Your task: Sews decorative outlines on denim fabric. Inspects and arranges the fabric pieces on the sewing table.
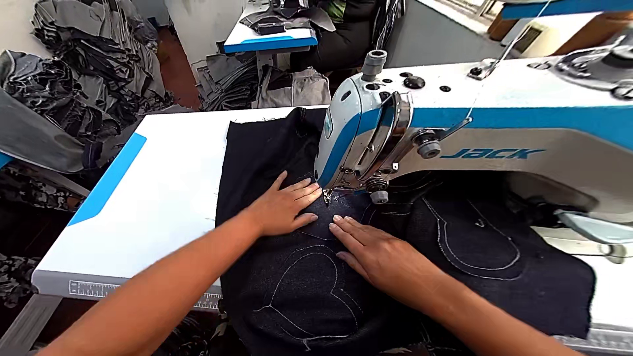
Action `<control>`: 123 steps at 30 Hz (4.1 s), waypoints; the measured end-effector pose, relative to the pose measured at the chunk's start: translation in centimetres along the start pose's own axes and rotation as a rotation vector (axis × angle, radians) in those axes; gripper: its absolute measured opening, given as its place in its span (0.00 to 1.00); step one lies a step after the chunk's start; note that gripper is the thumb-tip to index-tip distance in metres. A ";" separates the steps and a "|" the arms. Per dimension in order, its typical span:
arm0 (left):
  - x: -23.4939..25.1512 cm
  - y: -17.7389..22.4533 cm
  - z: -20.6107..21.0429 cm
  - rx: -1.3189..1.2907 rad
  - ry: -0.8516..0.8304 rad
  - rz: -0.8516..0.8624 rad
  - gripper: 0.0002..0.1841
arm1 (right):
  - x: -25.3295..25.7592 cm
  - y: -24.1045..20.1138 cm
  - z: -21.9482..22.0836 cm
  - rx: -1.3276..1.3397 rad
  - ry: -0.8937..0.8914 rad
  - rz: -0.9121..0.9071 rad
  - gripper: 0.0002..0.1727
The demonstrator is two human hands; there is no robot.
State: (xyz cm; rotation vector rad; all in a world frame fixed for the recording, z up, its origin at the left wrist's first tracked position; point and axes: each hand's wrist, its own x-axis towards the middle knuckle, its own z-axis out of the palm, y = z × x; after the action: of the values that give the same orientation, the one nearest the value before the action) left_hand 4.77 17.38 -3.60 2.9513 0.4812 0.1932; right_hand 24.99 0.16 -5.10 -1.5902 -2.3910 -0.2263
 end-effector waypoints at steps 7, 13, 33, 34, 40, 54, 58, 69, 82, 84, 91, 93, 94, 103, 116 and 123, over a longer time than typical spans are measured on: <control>0.4 7.1 2.2 -0.041 0.033 -0.542 0.45 | 1.4 8.4 -0.8 0.057 -0.049 -0.467 0.28; 0.3 -0.5 0.8 -0.045 -0.012 -0.004 0.44 | -0.2 -2.8 1.9 0.031 0.185 0.157 0.27; 2.0 -4.2 0.4 0.003 -0.044 0.283 0.48 | 1.3 -7.1 3.0 -0.141 0.250 0.316 0.25; 2.0 -4.2 0.4 0.006 -0.048 0.282 0.48 | 1.2 -7.1 3.0 -0.142 0.248 0.314 0.26; 2.0 -4.2 0.3 0.000 -0.050 0.284 0.47 | 1.3 -7.0 3.0 -0.163 0.233 0.301 0.27; 2.8 -5.1 0.2 -0.006 -0.053 0.314 0.49 | 2.2 -7.0 2.8 -0.170 0.195 0.317 0.26; 2.8 -5.5 0.1 0.000 -0.042 0.299 0.48 | 2.7 -6.7 3.0 -0.153 0.198 0.310 0.26; 3.1 -5.5 -0.4 -0.012 -0.063 0.157 0.47 | 3.1 -3.2 3.1 -0.067 0.265 0.198 0.23; 0.3 2.3 1.0 -0.002 0.008 -0.577 0.52 | 4.0 10.0 2.6 0.213 0.241 -0.423 0.17; 0.3 3.8 1.2 0.013 0.023 -0.682 0.53 | 4.8 12.2 2.9 0.206 0.202 -0.526 0.18; -0.2 2.4 -2.1 -0.128 -0.178 -0.630 0.54 | 3.2 3.5 -2.1 0.040 0.092 -0.088 0.17; 0.3 0.2 -4.0 -0.134 -0.212 -0.453 0.45 | 3.4 -2.4 -2.1 0.102 0.166 0.141 0.18; 0.7 -1.2 -4.3 -0.082 -0.167 -0.270 0.36 | 4.2 -4.9 -1.4 0.144 0.180 0.243 0.20; 1.7 -7.7 0.0 -0.082 -0.034 0.606 0.29 | 4.2 -8.0 4.8 0.052 0.213 0.286 0.36; -2.3 6.8 1.6 0.000 -0.123 -0.396 0.40 | 2.6 8.5 2.5 0.283 0.123 -0.446 0.21; -2.8 4.2 -0.8 -0.051 -0.156 -0.199 0.32 | 1.3 -0.1 -0.2 0.216 0.169 0.022 0.18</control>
State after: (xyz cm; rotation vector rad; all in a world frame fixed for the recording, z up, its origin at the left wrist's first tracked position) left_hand 3.31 12.68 -2.44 2.8162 0.7288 -0.0457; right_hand 24.48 1.23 -4.55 -1.4392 -2.1867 -0.0902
